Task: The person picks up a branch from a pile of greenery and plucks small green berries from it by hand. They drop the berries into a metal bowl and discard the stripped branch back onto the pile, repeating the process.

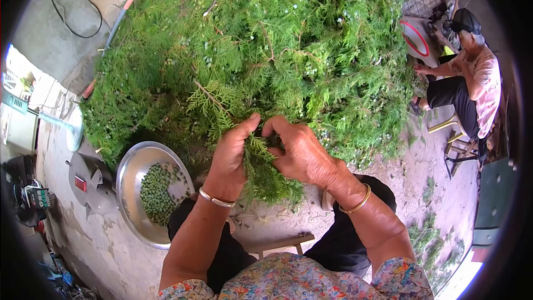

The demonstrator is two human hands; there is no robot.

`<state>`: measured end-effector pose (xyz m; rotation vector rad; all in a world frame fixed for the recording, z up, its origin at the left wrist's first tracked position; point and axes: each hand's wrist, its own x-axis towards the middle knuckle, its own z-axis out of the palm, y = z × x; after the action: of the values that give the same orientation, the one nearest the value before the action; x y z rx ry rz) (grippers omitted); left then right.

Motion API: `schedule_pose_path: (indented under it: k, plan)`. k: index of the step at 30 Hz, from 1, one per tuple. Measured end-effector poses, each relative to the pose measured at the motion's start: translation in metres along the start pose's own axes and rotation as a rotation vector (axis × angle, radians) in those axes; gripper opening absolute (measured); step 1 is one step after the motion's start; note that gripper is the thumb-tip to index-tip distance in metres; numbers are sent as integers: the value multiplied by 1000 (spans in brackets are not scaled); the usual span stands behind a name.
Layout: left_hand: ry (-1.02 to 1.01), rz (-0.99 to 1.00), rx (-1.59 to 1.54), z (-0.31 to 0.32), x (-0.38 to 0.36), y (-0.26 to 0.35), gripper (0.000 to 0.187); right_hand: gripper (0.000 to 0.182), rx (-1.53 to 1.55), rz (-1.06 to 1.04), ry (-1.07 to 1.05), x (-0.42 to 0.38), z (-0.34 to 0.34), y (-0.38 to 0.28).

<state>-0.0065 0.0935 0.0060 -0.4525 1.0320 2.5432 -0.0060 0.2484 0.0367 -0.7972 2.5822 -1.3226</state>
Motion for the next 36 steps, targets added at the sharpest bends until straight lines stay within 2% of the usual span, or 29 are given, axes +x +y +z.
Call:
schedule_pose_path:
  k: [2, 3, 4, 7, 9, 15, 18, 20, 25, 27, 28, 29, 30, 31, 33, 36]
  plan:
    - [-23, -42, -19, -1, 1, -2, 17, 28, 43, -22, 19, 0, 3, 1]
    - [30, -3, 30, -1, 3, -4, 20, 30, 85, -45, 37, 0, 5, 3]
    - [83, 35, 79, -1, 4, -6, 23, 30, 85, -44, 37, 1, 8, 5]
    - [75, 19, 91, -4, 7, -7, 22, 31, 8, -128, 96, 1, 11, 10]
    - [54, 5, 86, -2, 4, -8, 22, 28, 13, 41, 19, -1, 6, 8]
    - [96, 10, 70, 10, 1, -1, 17, 25, -64, 22, 195, -2, 6, 8]
    - [41, -7, -77, 11, 4, -6, 17, 26, -153, 0, 313, 0, 10, 15]
    - [103, 159, 78, 13, 3, -8, 20, 26, -106, 25, 324, 0, 9, 12]
    - [57, 93, 26, 6, 1, -6, 22, 23, -45, 53, 342, 1, -1, 8]
    - [51, 65, 13, 6, -2, -3, 22, 16, 224, 40, 238, 2, -7, 9]
    - [81, 59, 45, 7, -5, 0, 21, 13, 422, 129, 230, 3, -7, 8]
    - [110, 53, 77, 8, -7, 2, 21, 13, 422, 129, 231, 4, -9, 9]
    - [63, 180, 196, 6, -3, 0, 20, 14, 495, 214, 230, 5, -13, 11]
    - [62, 180, 196, 7, -4, 0, 20, 16, 569, 299, 230, 5, -15, 13]
    - [78, 168, 158, 10, -7, 1, 21, 15, 518, 238, 279, 3, -12, 14]
    - [101, 194, 180, 11, -6, -1, 21, 21, 326, 69, 228, 0, -11, 8]
